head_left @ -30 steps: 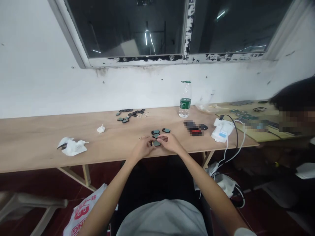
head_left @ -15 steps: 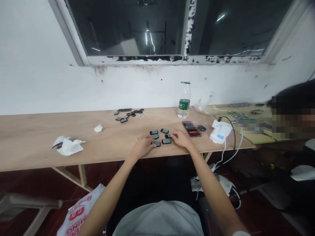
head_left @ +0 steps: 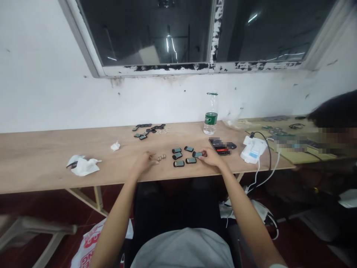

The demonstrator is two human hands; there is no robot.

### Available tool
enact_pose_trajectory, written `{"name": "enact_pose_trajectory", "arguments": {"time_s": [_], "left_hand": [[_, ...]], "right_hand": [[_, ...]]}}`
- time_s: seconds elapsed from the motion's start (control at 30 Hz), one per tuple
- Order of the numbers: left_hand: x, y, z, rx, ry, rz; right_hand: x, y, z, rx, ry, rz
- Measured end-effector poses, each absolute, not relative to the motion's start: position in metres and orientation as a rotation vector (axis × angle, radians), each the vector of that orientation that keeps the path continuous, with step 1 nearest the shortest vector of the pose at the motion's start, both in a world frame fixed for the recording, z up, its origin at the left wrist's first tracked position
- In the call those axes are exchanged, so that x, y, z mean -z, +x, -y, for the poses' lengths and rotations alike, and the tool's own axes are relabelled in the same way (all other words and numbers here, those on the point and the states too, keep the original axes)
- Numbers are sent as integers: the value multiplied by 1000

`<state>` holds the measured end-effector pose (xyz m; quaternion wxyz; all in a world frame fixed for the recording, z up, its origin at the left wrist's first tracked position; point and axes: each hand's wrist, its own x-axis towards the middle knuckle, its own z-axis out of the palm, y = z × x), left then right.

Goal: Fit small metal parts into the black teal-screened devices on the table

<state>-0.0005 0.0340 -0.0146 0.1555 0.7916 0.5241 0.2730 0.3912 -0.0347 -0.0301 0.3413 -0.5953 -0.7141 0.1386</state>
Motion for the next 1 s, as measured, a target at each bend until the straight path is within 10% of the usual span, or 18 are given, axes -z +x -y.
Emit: {"name": "enact_pose_trajectory", "arguments": {"time_s": [1.0], "left_hand": [[-21, 93, 49, -1003, 2454, -972]], "right_hand": [[5, 303, 55, -924, -1044, 1448]]}}
